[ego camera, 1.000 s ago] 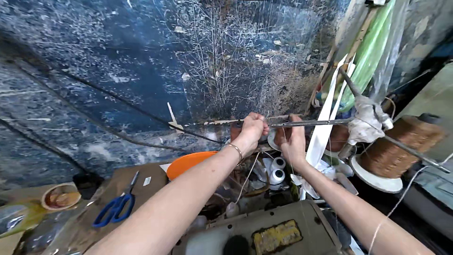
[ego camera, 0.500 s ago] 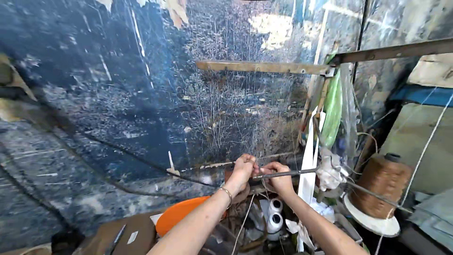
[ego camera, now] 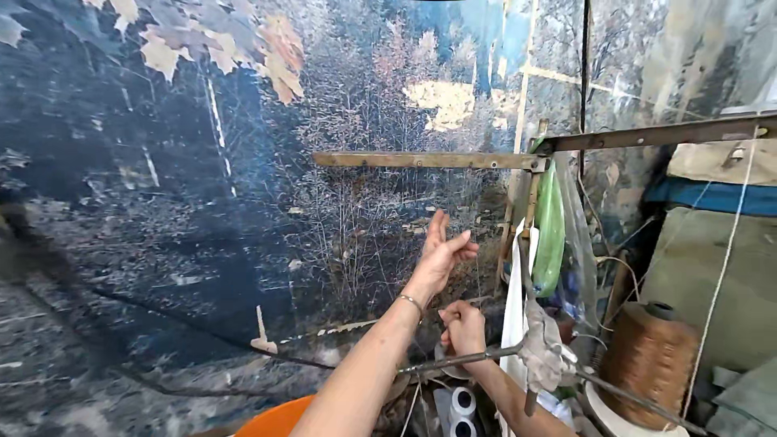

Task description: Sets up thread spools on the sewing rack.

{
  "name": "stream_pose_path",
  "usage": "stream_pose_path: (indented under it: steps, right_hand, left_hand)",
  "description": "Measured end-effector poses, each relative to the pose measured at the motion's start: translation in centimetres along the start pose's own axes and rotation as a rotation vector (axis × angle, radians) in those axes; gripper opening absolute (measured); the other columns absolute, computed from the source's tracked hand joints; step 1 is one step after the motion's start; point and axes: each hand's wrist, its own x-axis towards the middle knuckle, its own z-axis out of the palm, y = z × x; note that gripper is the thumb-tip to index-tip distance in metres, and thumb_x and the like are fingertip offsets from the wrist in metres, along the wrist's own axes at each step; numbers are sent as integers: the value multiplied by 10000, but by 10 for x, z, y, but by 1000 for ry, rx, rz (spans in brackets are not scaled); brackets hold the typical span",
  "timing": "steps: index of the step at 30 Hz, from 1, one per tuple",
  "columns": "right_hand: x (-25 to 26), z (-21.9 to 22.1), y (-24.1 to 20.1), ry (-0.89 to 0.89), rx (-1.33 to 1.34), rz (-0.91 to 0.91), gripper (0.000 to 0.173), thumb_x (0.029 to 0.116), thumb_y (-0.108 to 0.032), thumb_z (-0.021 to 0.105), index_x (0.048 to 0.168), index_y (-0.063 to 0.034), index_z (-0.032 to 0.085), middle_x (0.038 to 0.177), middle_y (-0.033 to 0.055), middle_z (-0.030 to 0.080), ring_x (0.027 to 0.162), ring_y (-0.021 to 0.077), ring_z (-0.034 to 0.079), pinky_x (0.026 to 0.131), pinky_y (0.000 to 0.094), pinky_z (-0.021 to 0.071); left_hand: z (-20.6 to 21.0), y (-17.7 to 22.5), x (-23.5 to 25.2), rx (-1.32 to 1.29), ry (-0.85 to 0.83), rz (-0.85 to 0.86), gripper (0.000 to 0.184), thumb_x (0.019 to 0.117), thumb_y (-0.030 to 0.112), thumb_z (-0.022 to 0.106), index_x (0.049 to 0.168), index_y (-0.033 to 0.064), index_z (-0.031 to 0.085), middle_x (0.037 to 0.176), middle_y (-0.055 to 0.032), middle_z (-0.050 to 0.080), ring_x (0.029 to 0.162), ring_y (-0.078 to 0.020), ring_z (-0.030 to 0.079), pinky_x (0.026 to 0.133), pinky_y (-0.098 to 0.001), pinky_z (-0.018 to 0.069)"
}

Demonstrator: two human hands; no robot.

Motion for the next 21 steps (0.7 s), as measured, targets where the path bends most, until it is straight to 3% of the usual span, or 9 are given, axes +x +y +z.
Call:
stream_pose_path:
  steps: [2, 4, 7, 9, 10, 13, 16, 19, 21]
  right_hand:
    - [1, -2, 6, -5, -10, -14, 204, 1036, -142, 599, 1082, 39, 679, 839, 122, 684, 616, 151, 670, 647, 315, 597]
    - [1, -4, 9, -15, -12, -17, 204, 1033, -147, 601, 1084, 35, 677, 831, 114, 682, 610, 144, 668, 636, 309, 595]
    - [-1, -7, 8, -27, 29, -4, 203, 1041, -131, 585, 1096, 52, 653, 834, 115, 663, 594, 135, 658, 615, 293, 596]
    - [-1, -9, 6, -16, 63, 4, 205, 1047, -120, 569, 1100, 61, 648, 824, 117, 656, 581, 134, 651, 604, 290, 595]
    - [1, -10, 3, -8, 72, 9, 212, 1050, -119, 562, 1113, 64, 647, 821, 118, 651, 574, 135, 647, 599, 292, 596]
    - [5, -14, -8, 24, 18, 18, 227, 1059, -144, 563, 1132, 52, 652, 819, 142, 661, 620, 180, 649, 654, 346, 585]
    - [4, -19, -11, 55, -64, -65, 289, 1068, -219, 550, 1193, 19, 658, 900, 221, 697, 709, 332, 686, 704, 526, 577]
    - [13, -29, -27, 116, -91, -186, 309, 1084, -219, 500, 1247, 8, 631, 1004, 242, 688, 757, 361, 694, 723, 562, 577]
    - [37, -32, -41, 189, -66, -311, 267, 1059, -177, 554, 1166, 40, 669, 977, 219, 702, 761, 326, 700, 749, 533, 583]
  left_hand:
    - [10, 5, 17, -96, -18, 9, 792, 1009, 30, 555, 1627, 211, 94, 1612, -133, 271, 856, -134, 663, 705, -270, 575]
    - [16, 8, 36, -268, -82, 5, 693, 1024, 18, 490, 1602, 198, 153, 1529, -141, 373, 908, -193, 680, 752, -332, 599]
    - [25, 13, 34, -304, -78, -19, 373, 1081, 114, 441, 1453, 109, 419, 1137, -71, 664, 789, -116, 673, 730, -263, 574]
    - [25, 9, 17, -218, 38, -3, 191, 1077, 146, 484, 1213, 92, 607, 852, 22, 650, 672, -45, 610, 667, -197, 535]
    - [19, 5, 12, -213, 83, -6, 163, 1074, 149, 497, 1153, 93, 628, 815, 33, 632, 664, -43, 603, 666, -194, 534]
    - [-6, -8, -2, -280, 193, -48, 174, 1066, 133, 517, 1175, 68, 635, 878, 1, 673, 703, -67, 648, 692, -208, 563]
    - [-38, -17, -14, -292, 242, -83, 144, 1050, 78, 530, 1156, 33, 616, 899, -48, 718, 699, -95, 685, 673, -228, 588]
    - [-61, -12, -34, -7, 167, -102, 134, 1029, 55, 561, 1099, -16, 650, 871, -79, 734, 665, -113, 687, 642, -250, 587]
    - [-69, -3, -40, 166, 139, -108, 130, 1017, 71, 597, 1058, -21, 679, 861, -90, 743, 601, -88, 654, 564, -221, 547]
